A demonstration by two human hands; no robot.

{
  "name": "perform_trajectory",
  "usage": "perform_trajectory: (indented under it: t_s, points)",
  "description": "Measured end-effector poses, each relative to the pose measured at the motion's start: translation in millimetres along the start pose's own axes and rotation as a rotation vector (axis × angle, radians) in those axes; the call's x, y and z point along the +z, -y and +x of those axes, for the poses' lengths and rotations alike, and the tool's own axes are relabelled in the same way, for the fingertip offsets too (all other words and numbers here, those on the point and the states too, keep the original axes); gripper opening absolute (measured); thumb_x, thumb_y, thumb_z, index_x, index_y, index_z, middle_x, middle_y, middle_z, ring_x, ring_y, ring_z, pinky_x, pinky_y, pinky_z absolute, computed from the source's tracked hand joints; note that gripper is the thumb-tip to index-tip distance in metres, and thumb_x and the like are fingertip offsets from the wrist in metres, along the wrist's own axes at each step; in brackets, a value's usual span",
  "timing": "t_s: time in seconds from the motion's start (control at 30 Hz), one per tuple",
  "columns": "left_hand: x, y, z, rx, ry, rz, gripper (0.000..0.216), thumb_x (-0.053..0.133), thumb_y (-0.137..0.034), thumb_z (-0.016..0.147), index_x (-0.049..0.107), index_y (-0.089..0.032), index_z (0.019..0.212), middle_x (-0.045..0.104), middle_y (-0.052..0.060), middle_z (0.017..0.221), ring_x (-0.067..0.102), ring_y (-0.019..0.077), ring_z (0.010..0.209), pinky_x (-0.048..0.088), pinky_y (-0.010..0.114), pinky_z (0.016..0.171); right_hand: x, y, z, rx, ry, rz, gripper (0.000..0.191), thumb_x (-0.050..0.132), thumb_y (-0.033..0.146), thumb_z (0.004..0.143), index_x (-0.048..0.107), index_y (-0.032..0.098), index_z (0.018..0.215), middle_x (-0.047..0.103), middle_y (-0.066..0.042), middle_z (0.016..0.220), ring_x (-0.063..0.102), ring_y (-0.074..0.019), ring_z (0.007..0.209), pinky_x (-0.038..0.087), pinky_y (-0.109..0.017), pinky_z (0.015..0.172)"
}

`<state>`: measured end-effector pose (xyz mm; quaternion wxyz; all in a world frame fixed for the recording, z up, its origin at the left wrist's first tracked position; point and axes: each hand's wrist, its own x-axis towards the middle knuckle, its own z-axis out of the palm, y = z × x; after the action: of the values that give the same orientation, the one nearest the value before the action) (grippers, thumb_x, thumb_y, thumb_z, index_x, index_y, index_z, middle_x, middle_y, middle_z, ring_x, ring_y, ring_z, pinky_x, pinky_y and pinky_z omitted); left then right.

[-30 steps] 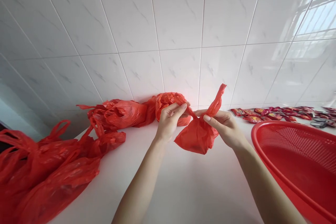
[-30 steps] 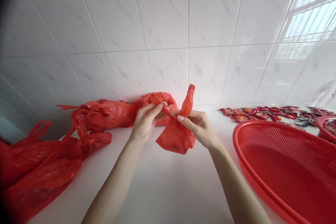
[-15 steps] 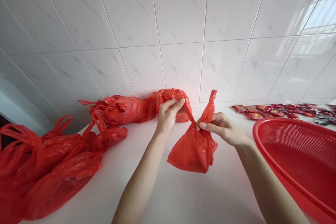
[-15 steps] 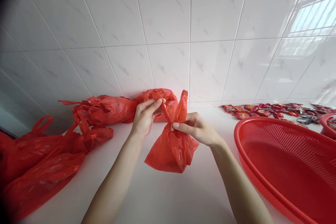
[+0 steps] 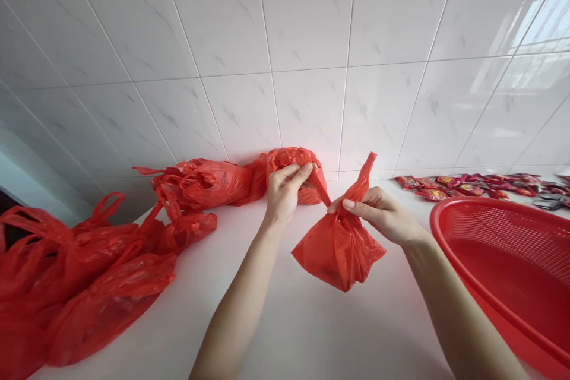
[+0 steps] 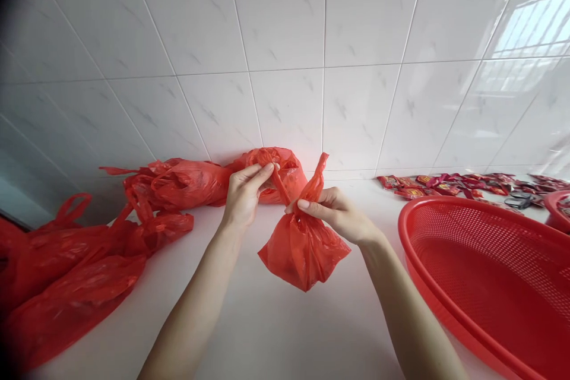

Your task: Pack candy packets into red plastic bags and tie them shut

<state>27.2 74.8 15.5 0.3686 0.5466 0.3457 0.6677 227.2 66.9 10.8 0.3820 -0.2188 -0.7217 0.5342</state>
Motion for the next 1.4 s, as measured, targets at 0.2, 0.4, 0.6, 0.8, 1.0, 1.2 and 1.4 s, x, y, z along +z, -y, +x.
perform_trajectory:
  t_s: [0.2,0.4,0.6,0.8,1.0,1.2,1.4]
  points:
    - [3.9,1.8,0.2,-0.038,0.043,-0.021,0.036,0.079,-0.051,0.075,0.07,-0.019,0.062,0.065,0.0,0.064,0.063,0.0165,0.065,0.057,0.034,0.073,-4.8,0.6,-1.9,0.055,0.079,-0.012,0.034,0.067,0.048,0.092,0.081,0.019,0.083,0.076,-0.005,0.08,0.069,-0.0193,0.076,0.057,-0.034,0.077]
    - [3.4,-6.4,-4.1,-0.006,0.124,-0.039,0.026,0.074,-0.047,0.081,0.077,-0.021,0.081,0.073,0.002,0.079,0.068,0.0202,0.081,0.054,0.033,0.081,-2.6,4.0,0.1,-0.019,-0.037,-0.083,0.038,0.065,0.054,0.092,0.078,0.019,0.082,0.075,-0.006,0.085,0.068,-0.0203,0.08,0.056,-0.033,0.077]
    - [11.2,-24.7,-18.3,0.046,0.261,0.105,0.033,0.064,-0.041,0.093,0.062,-0.02,0.067,0.059,-0.002,0.064,0.058,0.0139,0.065,0.048,0.028,0.069,5.8,-3.3,4.2,0.003,0.048,-0.146,0.044,0.061,0.056,0.094,0.077,0.017,0.083,0.072,-0.005,0.078,0.062,-0.016,0.068,0.051,-0.029,0.064]
    - [12.5,-23.2,-20.7,0.096,0.301,0.173,0.032,0.069,-0.038,0.09,0.058,-0.019,0.067,0.054,-0.002,0.065,0.051,0.012,0.062,0.042,0.026,0.061,10.7,-2.8,3.5,0.043,0.06,-0.186,0.048,0.062,0.059,0.092,0.075,0.014,0.081,0.055,0.001,0.061,0.044,-0.0105,0.055,0.037,-0.026,0.052]
    - [8.6,-18.7,-16.8,0.146,0.088,0.123,0.033,0.072,-0.043,0.087,0.063,-0.019,0.066,0.054,-0.002,0.063,0.049,0.0115,0.06,0.043,0.025,0.06,7.2,2.3,0.8,0.031,0.139,0.011,0.037,0.071,0.05,0.089,0.076,0.014,0.079,0.067,-0.003,0.072,0.059,-0.0146,0.066,0.048,-0.028,0.062]
    - [7.6,-17.5,-14.9,0.113,0.034,0.066,0.036,0.077,-0.044,0.083,0.064,-0.018,0.062,0.055,-0.002,0.061,0.05,0.0112,0.06,0.044,0.025,0.061,3.3,-3.1,2.4,0.059,0.231,0.124,0.023,0.081,0.037,0.082,0.078,0.015,0.088,0.075,-0.005,0.083,0.065,-0.0168,0.076,0.052,-0.03,0.071]
    - [6.0,-16.3,-10.9,0.045,0.029,-0.059,0.036,0.082,-0.048,0.076,0.065,-0.018,0.064,0.059,-0.002,0.065,0.055,0.0129,0.064,0.047,0.027,0.066,2.6,-7.7,4.9,-0.018,0.205,0.159,0.026,0.086,0.025,0.075,0.069,0.017,0.094,0.07,-0.003,0.09,0.062,-0.0153,0.08,0.05,-0.029,0.073]
